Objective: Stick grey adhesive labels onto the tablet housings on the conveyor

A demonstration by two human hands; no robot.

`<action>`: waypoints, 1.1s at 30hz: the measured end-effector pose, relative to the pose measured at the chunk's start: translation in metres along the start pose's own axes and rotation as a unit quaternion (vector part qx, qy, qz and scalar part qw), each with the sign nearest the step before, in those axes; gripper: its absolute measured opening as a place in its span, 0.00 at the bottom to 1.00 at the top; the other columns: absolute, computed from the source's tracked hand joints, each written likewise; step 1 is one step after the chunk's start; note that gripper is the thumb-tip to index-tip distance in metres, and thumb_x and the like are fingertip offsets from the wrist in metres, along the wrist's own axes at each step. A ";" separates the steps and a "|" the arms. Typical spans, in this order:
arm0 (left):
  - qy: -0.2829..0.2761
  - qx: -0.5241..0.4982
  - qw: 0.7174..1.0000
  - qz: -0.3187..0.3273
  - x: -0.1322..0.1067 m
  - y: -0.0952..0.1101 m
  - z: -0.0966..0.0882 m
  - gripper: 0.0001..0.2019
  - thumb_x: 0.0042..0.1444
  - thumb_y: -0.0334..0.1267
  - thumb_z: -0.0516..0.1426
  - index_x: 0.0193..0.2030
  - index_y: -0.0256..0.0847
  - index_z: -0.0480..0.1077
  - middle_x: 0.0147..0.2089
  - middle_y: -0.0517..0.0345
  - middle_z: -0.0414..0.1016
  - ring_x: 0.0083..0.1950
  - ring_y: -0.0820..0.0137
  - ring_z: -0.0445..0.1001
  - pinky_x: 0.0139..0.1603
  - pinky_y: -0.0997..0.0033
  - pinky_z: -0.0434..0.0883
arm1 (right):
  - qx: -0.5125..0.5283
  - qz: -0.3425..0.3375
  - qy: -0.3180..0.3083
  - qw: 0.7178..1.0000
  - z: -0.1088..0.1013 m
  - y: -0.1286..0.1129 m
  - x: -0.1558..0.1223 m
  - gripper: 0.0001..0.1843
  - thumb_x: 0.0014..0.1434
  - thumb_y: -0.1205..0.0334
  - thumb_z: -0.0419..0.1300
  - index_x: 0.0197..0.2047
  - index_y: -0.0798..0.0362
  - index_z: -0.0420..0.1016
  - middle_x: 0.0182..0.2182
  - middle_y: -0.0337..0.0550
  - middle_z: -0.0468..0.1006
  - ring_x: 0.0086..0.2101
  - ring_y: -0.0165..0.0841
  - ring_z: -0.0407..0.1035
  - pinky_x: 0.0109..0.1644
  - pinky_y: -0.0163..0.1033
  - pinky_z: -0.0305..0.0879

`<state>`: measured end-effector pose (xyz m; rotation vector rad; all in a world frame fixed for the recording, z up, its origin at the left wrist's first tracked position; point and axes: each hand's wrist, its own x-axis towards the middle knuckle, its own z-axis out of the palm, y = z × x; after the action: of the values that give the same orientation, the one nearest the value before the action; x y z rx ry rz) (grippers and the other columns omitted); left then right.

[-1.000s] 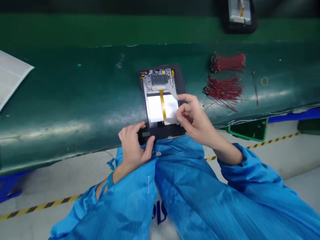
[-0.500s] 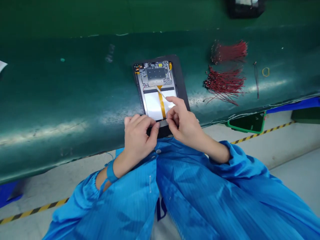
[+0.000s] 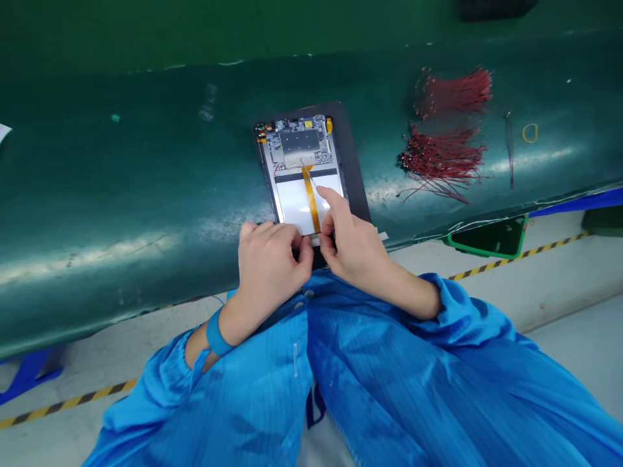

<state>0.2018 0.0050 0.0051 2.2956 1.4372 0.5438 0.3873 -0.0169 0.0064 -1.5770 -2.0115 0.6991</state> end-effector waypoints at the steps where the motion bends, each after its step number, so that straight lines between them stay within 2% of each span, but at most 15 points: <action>1: -0.007 0.003 1.000 -0.002 0.001 0.000 -0.001 0.12 0.59 0.37 0.58 0.25 0.43 0.65 0.25 0.56 0.72 0.31 0.60 0.71 0.40 0.56 0.54 | 0.000 0.000 -0.001 1.000 0.001 0.000 0.000 0.42 0.64 0.71 0.52 0.78 0.46 0.45 0.46 0.45 0.81 0.40 0.38 0.77 0.40 0.42 0.75; 10: -0.041 0.018 0.999 -0.018 0.006 0.003 -0.006 0.13 0.58 0.38 0.59 0.23 0.43 0.66 0.23 0.54 0.71 0.30 0.60 0.69 0.40 0.57 0.55 | -0.005 0.000 -0.011 1.000 0.000 0.000 0.003 0.45 0.64 0.70 0.53 0.80 0.46 0.42 0.48 0.46 0.81 0.43 0.40 0.78 0.41 0.43 0.76; 17: -0.035 0.023 0.999 -0.009 0.006 0.002 -0.005 0.13 0.59 0.38 0.58 0.23 0.43 0.66 0.24 0.53 0.71 0.29 0.59 0.70 0.39 0.56 0.54 | -0.021 0.002 -0.023 1.000 -0.001 -0.002 0.004 0.47 0.63 0.71 0.52 0.81 0.47 0.40 0.53 0.49 0.81 0.41 0.40 0.77 0.37 0.43 0.74; 24: -0.036 0.044 0.998 -0.012 0.005 0.005 -0.007 0.14 0.59 0.39 0.61 0.24 0.43 0.66 0.23 0.54 0.71 0.30 0.60 0.69 0.39 0.57 0.54 | -0.003 0.007 -0.008 1.000 -0.004 -0.003 0.003 0.47 0.65 0.70 0.52 0.81 0.41 0.38 0.55 0.47 0.81 0.43 0.40 0.78 0.40 0.43 0.77; 30: -0.006 0.048 0.998 -0.031 -0.003 -0.005 -0.011 0.18 0.63 0.45 0.64 0.26 0.43 0.63 0.25 0.55 0.69 0.33 0.59 0.69 0.42 0.55 0.57 | 0.029 0.002 0.033 0.999 -0.007 0.007 -0.004 0.44 0.69 0.65 0.56 0.81 0.41 0.40 0.56 0.49 0.78 0.44 0.40 0.78 0.45 0.46 0.79; 33: 0.043 0.033 0.998 -0.040 -0.015 -0.023 -0.016 0.14 0.63 0.44 0.64 0.31 0.43 0.67 0.28 0.55 0.69 0.35 0.59 0.69 0.45 0.53 0.60 | 0.056 -0.013 0.068 0.996 -0.008 0.019 -0.013 0.45 0.68 0.63 0.58 0.81 0.42 0.42 0.48 0.46 0.80 0.39 0.39 0.75 0.42 0.46 0.78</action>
<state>0.1702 0.0026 0.0048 2.2791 1.6026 0.5871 0.4091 -0.0253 -0.0004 -1.4906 -1.8584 0.6655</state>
